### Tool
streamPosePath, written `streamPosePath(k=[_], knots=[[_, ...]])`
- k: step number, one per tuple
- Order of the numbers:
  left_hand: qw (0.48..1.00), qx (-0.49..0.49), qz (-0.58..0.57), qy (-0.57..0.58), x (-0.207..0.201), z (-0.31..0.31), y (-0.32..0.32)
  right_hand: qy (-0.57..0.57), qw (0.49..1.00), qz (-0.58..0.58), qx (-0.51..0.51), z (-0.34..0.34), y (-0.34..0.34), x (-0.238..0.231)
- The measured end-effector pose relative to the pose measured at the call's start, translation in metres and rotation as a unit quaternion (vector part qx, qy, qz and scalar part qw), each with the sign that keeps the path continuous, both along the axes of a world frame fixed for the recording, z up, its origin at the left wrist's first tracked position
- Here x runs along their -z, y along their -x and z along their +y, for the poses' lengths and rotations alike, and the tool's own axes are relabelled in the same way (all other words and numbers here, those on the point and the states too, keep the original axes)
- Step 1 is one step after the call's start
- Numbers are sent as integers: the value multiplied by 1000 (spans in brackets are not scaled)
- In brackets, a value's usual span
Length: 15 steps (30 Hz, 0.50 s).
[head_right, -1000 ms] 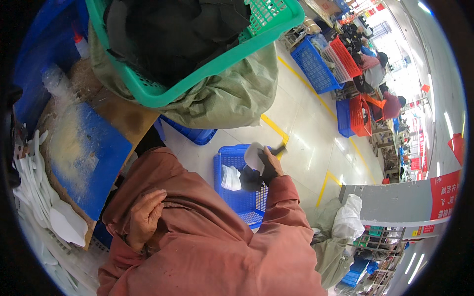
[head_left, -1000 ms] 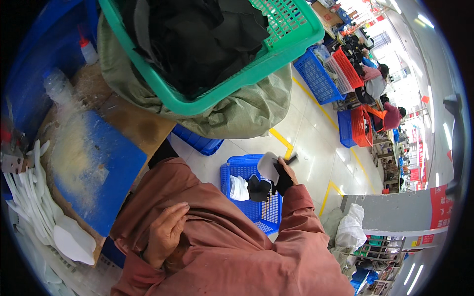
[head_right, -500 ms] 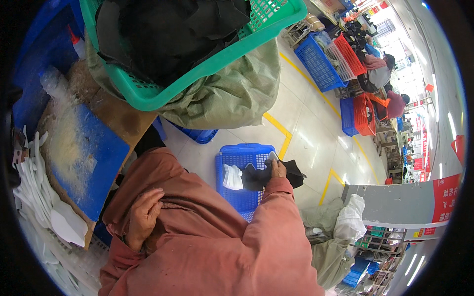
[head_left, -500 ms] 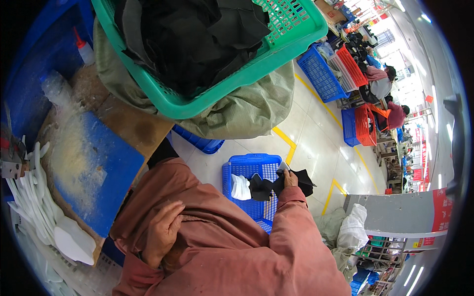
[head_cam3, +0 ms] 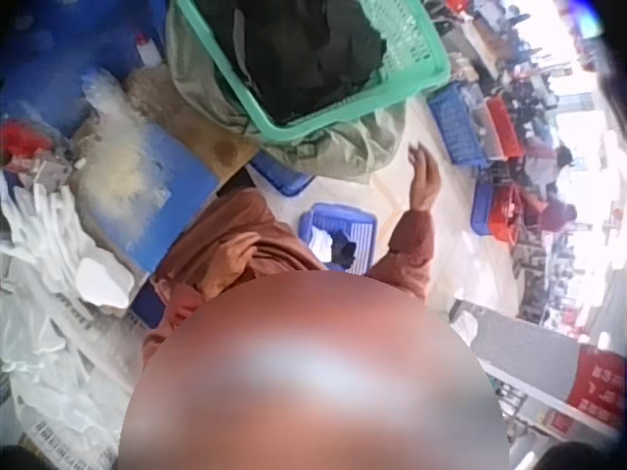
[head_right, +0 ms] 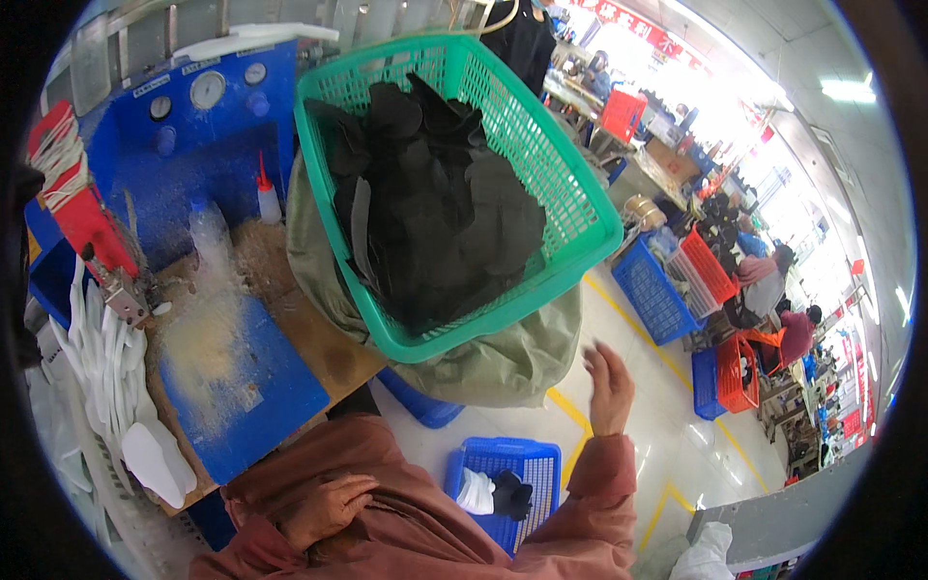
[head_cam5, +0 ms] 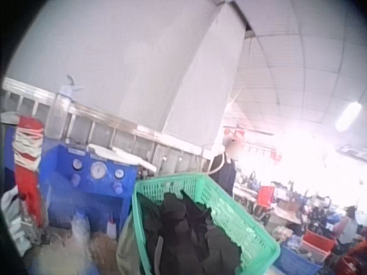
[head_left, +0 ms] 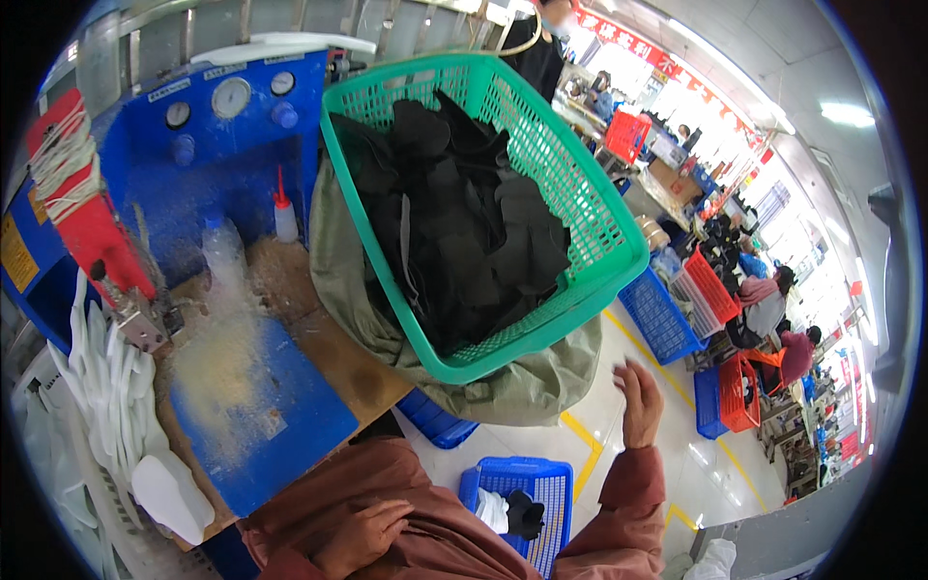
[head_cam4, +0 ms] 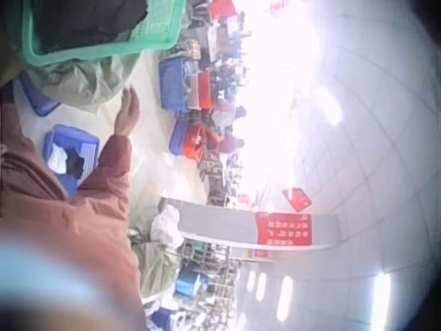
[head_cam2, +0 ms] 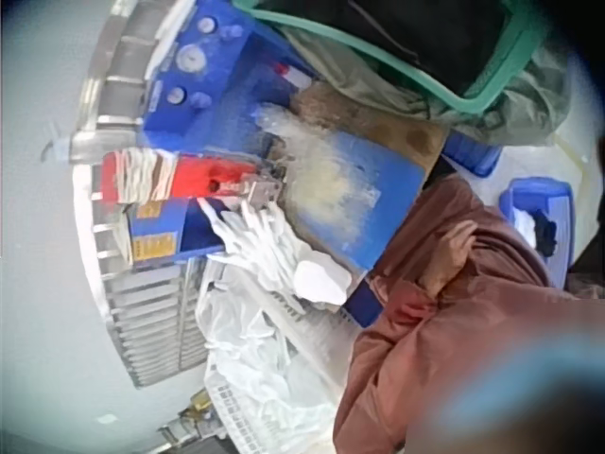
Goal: The person repeatedly picks black glove shells and white insoles, aligns them, and presses them together under a pneumatic press. The finished gloves are placed into a blue basket. The process is repeated for multiple units.
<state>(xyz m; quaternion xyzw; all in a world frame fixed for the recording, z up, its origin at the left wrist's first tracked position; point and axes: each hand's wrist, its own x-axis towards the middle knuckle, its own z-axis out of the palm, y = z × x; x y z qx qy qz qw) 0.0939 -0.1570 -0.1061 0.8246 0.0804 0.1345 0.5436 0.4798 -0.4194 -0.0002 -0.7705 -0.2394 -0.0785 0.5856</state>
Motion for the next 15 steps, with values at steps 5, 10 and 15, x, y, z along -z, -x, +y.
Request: streamPosePath(k=[5,10,15], knots=[[1000,-27,-12,6,0,0,5,229,904,-218,-289,214,81,-107],[998,-60,21,-25,26,8,29,187,927,-268,-182,328,73,-59],[997,-51,-46,23,53,28,38,62,987,-123,-87,329,47,-96]])
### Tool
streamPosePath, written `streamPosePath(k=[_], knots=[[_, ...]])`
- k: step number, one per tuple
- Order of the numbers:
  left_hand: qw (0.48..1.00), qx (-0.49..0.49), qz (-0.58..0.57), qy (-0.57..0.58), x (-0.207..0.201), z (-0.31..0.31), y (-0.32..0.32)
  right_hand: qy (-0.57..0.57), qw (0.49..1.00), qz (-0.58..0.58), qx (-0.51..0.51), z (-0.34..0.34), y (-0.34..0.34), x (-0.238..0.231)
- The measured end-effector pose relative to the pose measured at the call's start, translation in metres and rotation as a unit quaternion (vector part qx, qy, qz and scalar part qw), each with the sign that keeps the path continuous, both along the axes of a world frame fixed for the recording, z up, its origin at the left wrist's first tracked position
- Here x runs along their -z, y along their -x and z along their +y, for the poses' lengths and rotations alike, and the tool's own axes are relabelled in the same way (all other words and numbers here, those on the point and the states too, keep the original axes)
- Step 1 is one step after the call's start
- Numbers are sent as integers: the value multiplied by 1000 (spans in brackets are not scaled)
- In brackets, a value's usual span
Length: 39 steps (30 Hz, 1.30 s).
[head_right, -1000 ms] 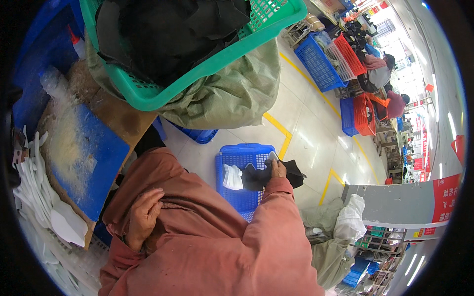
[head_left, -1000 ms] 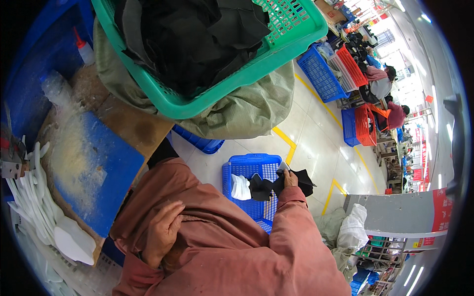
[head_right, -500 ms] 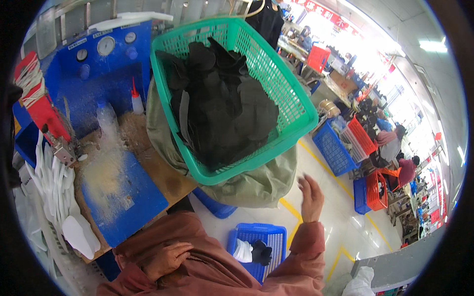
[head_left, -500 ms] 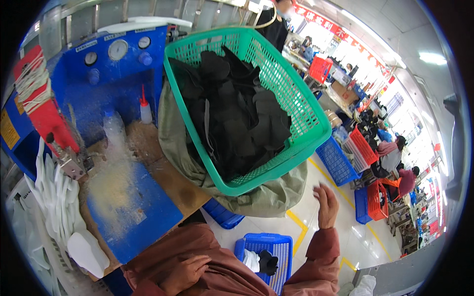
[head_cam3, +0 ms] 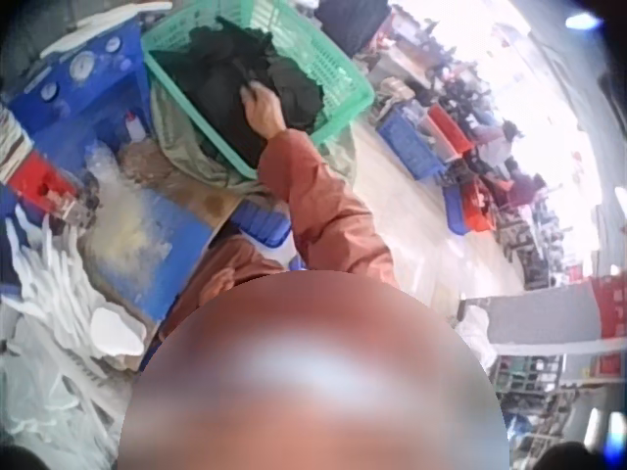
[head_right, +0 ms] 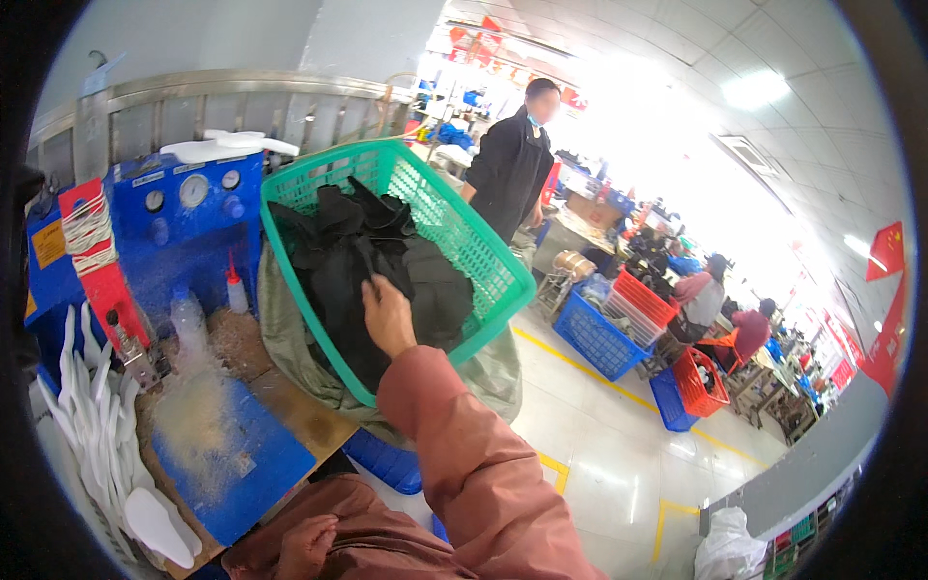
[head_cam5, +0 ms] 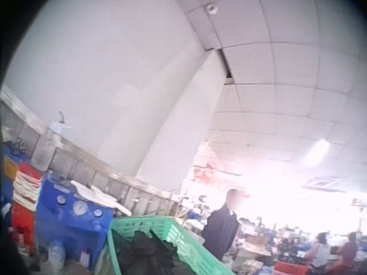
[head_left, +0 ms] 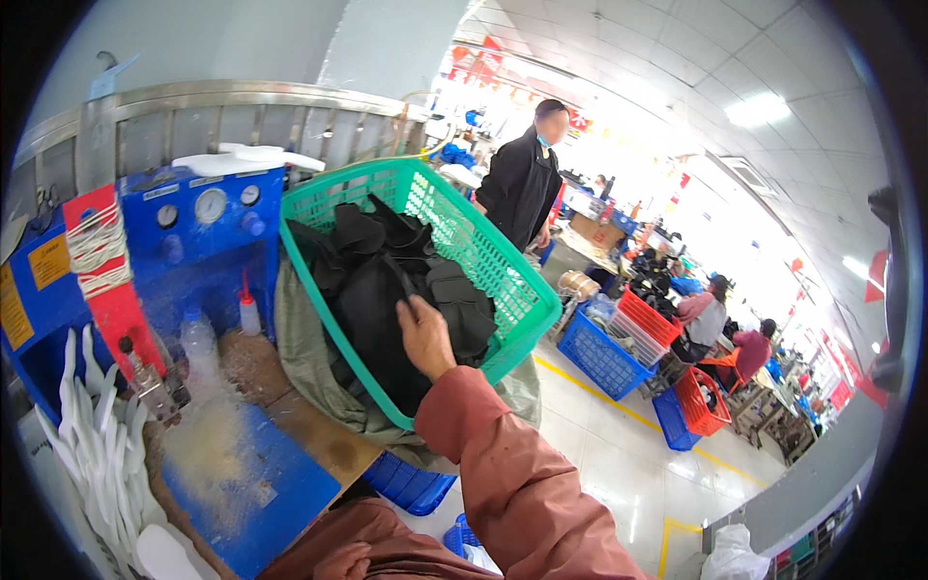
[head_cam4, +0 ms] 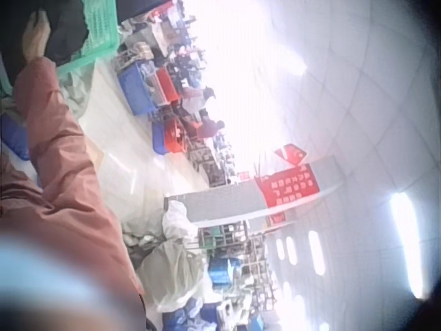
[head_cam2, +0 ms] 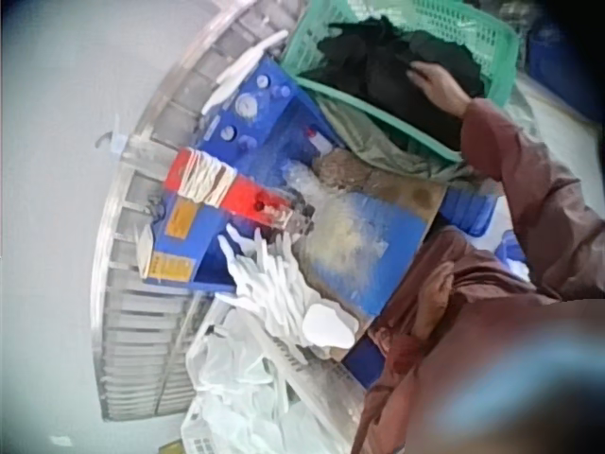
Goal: The person repeatedly picks black glove shells and white insoles, aligns them, and presses them together under a pneumatic press. The finished gloves are placed into a blue basket. The process is repeated for multiple units.
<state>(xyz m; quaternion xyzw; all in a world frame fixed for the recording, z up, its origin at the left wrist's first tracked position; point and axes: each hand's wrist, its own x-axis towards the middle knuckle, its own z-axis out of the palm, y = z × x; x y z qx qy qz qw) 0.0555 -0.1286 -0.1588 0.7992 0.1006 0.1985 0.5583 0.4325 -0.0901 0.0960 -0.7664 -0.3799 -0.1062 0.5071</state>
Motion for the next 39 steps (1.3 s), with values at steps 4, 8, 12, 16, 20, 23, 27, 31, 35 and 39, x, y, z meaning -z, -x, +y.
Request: streamPosePath(k=[4,8,12,16,20,23,27,31,35,39], knots=[[999,-17,-15,-47,-48,18,-1,-115,991,-39,-56,-49,27,-48],[983,-175,-56,17,-134,17,8,-28,987,24,-155,-83,115,-17],[949,-286,-132,-8,-172,35,6,39,926,217,-307,-74,196,46],[942,-273,-95,169,-162,48,9,57,768,396,-500,-62,230,87],[917,-274,-151,249,-150,51,11,73,764,323,-553,-57,229,103],[921,-290,-110,236,-150,61,13,104,733,351,-573,-49,230,113],[881,-304,-100,349,-146,71,17,82,769,255,-581,-36,233,126],[829,-318,-151,434,-129,80,23,65,765,407,-495,-37,236,146],[777,-437,-76,446,-122,107,53,-63,654,658,-368,-37,221,174],[806,-418,-224,356,-134,120,74,-4,645,677,-354,-38,193,171]])
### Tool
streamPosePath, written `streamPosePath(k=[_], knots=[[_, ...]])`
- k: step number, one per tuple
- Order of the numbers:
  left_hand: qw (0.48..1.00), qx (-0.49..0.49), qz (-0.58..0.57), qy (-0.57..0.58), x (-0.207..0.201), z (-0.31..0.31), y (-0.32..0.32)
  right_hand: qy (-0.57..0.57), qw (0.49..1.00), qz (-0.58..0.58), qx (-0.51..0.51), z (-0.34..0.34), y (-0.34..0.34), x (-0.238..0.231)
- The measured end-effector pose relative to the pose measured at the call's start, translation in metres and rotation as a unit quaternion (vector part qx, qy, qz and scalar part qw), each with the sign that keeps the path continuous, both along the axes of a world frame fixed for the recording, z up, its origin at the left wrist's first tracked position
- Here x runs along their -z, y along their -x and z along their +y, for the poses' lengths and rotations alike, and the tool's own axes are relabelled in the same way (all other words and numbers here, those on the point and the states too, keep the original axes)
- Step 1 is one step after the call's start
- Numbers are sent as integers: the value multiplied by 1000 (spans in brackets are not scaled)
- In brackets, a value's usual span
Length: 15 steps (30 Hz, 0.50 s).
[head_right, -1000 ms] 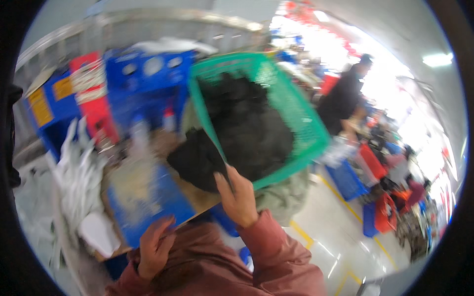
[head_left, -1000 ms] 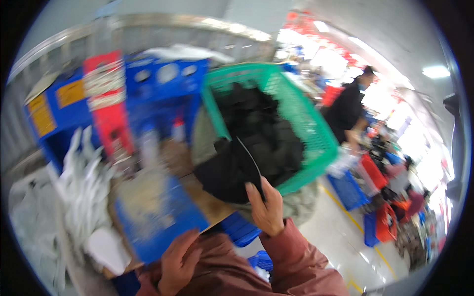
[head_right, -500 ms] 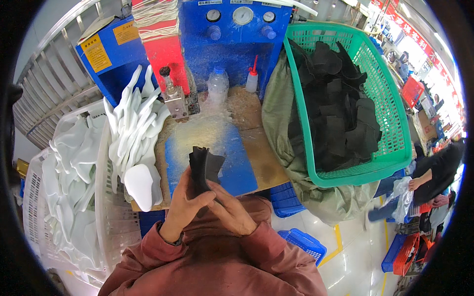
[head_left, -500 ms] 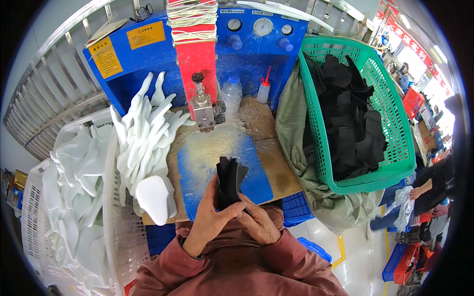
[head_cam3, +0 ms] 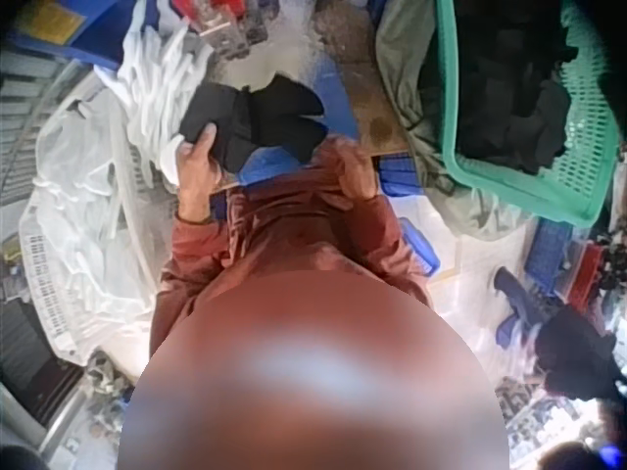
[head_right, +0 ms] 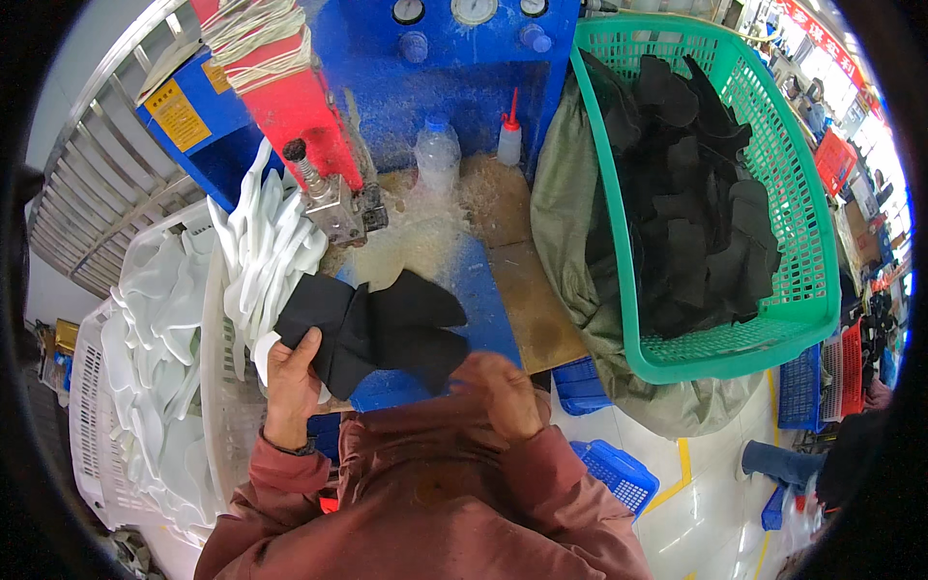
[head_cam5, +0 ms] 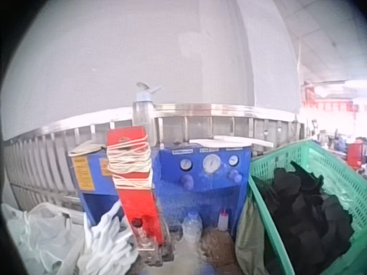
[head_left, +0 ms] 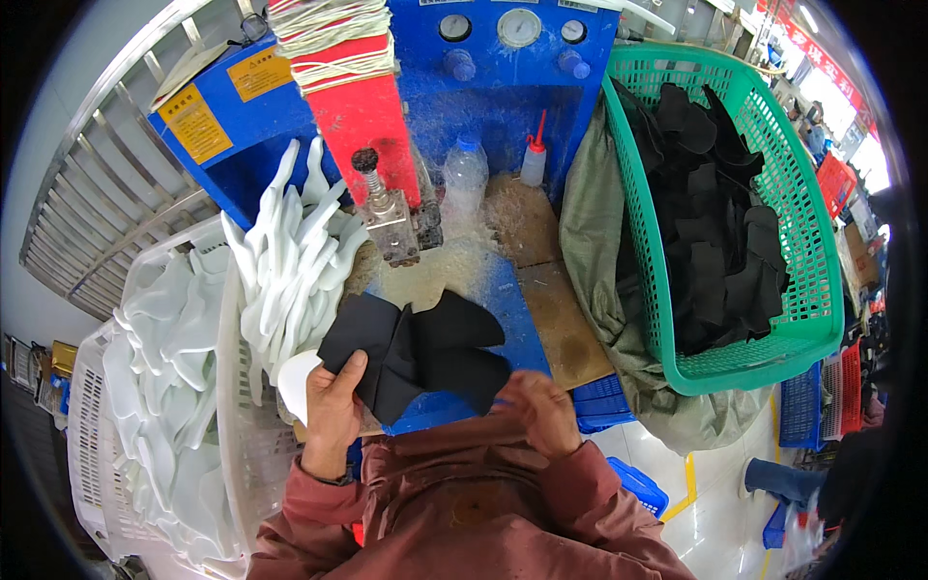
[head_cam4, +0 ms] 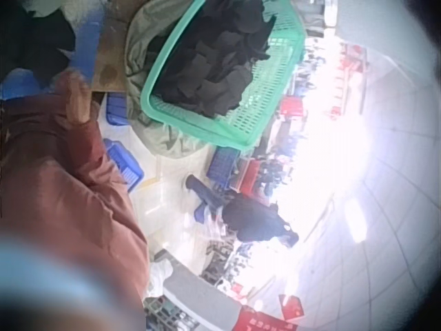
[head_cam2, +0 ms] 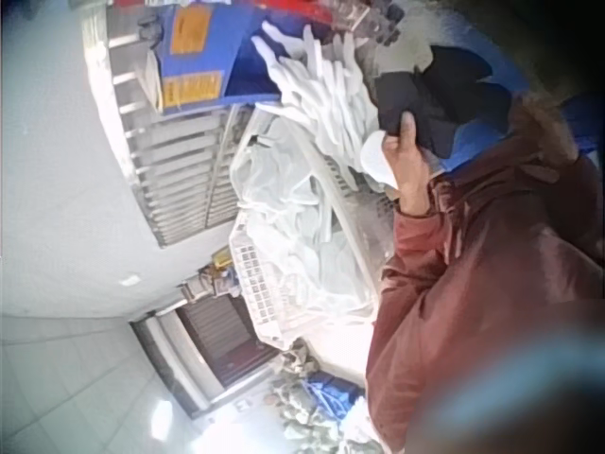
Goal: The person repeatedly picks black glove shells and white insoles, aligns them, and presses them together under a pneumatic press. The finished gloves are placed into a blue basket. The process is repeated for multiple units.
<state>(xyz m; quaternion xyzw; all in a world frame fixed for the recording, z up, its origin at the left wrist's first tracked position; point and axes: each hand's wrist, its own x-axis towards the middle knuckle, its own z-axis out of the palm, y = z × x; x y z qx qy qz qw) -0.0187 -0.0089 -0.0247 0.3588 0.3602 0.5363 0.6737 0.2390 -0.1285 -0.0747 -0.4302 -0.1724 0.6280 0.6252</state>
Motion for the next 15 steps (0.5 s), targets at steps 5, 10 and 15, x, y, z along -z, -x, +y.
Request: streamPosePath(k=[5,10,15], knots=[[885,63,427,-176,-31,-10,-8,-67,958,-133,-244,-19,-11,-62],[848,139,403,-316,-43,-19,-34,-64,981,142,-112,31,30,-50],[828,165,441,-305,-47,-32,-41,-52,975,217,0,45,54,-4]])
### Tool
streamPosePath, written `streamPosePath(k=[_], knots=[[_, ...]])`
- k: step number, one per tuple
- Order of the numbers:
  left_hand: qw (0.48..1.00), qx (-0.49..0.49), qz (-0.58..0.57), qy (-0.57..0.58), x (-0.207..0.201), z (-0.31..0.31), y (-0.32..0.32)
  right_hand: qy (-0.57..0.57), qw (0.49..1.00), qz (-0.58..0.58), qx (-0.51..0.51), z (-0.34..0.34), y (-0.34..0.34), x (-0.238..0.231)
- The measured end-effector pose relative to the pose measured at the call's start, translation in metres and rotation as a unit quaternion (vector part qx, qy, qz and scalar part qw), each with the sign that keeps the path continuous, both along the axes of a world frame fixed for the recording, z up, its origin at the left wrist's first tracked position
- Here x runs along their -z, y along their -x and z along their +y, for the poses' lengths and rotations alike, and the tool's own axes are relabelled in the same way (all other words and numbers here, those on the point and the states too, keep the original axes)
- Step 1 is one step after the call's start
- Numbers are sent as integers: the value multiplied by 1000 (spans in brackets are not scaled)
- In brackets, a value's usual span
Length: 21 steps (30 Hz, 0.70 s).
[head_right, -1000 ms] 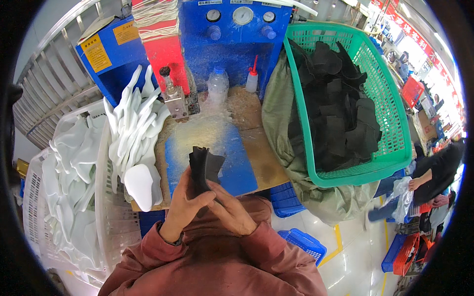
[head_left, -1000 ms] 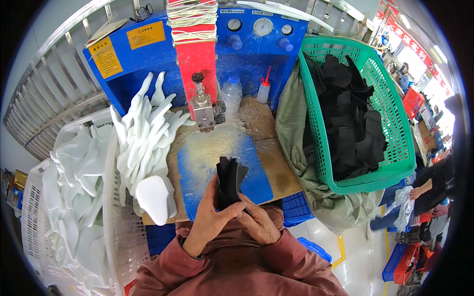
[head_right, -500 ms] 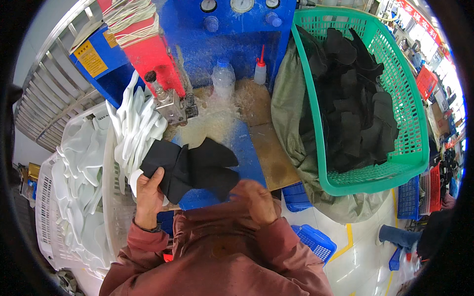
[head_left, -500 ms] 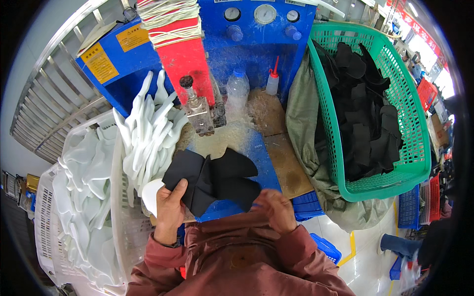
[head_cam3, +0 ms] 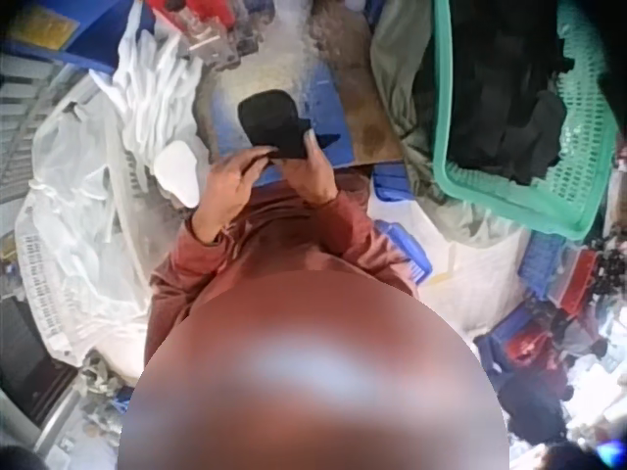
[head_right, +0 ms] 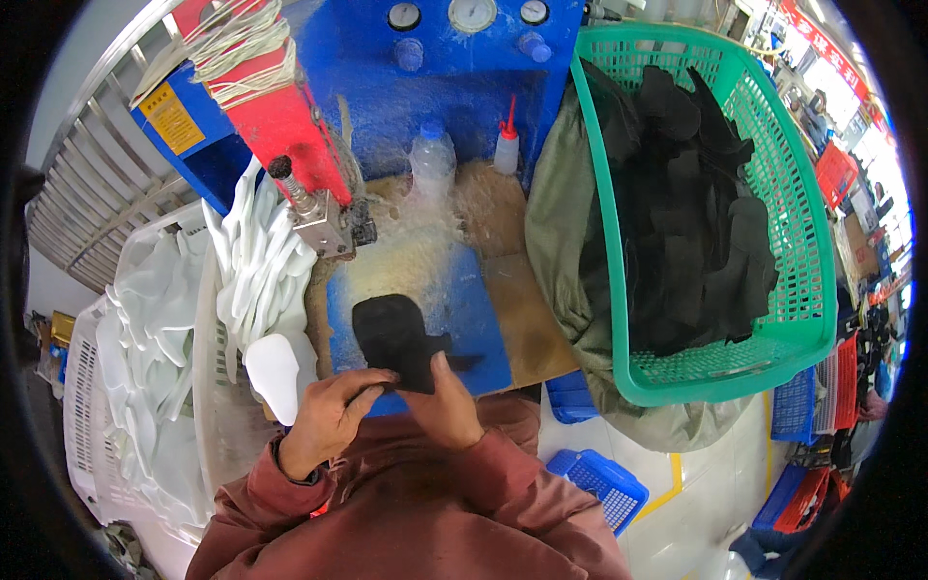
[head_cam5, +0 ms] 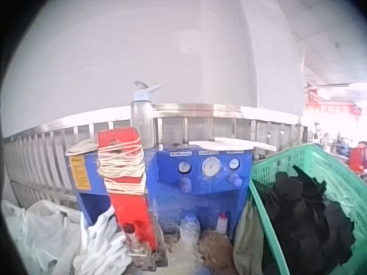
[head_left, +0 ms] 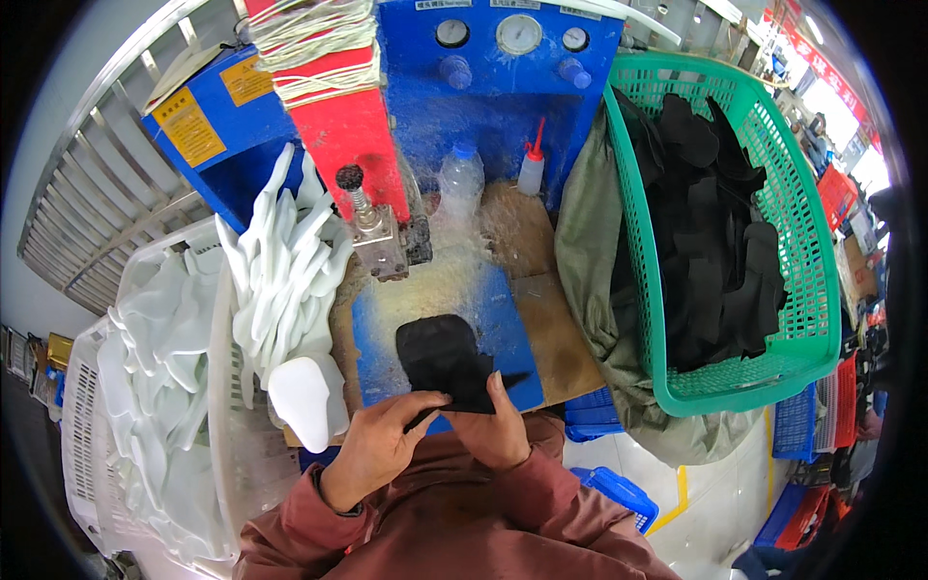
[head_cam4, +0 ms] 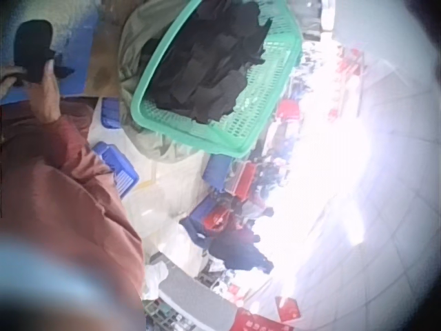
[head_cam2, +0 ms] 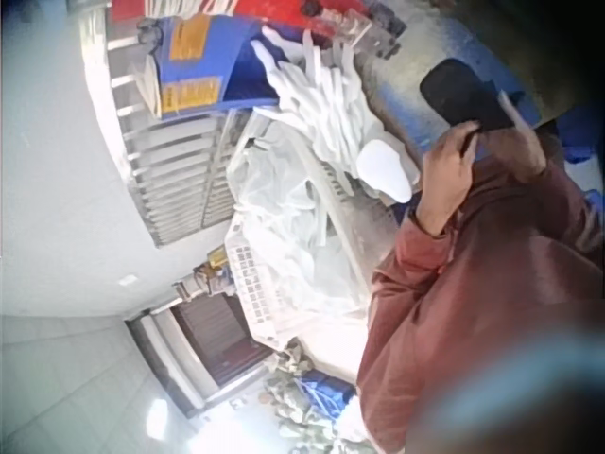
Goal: The person repeatedly picks black glove shells and white insoles, aligns them, and presses them together under a pneumatic press. The finished gloves are placed into a blue basket. The process is repeated for multiple units.
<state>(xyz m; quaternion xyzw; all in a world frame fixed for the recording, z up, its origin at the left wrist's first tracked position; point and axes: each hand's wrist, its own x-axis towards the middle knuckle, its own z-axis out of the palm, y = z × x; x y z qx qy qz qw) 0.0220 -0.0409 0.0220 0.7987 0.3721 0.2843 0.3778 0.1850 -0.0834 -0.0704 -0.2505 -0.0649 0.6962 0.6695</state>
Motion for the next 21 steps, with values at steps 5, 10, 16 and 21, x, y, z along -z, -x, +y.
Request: streamPosePath(k=[5,10,16,21], knots=[[992,-14,8,126,-2,4,4,-24,995,-92,35,-5,5,0],[988,22,-45,146,7,11,8,4,999,32,-26,-9,-4,10],[983,99,44,151,4,17,17,-17,949,-254,-185,-9,-19,18],[980,103,56,-162,-4,-7,0,-177,961,154,-148,23,-10,-5]])
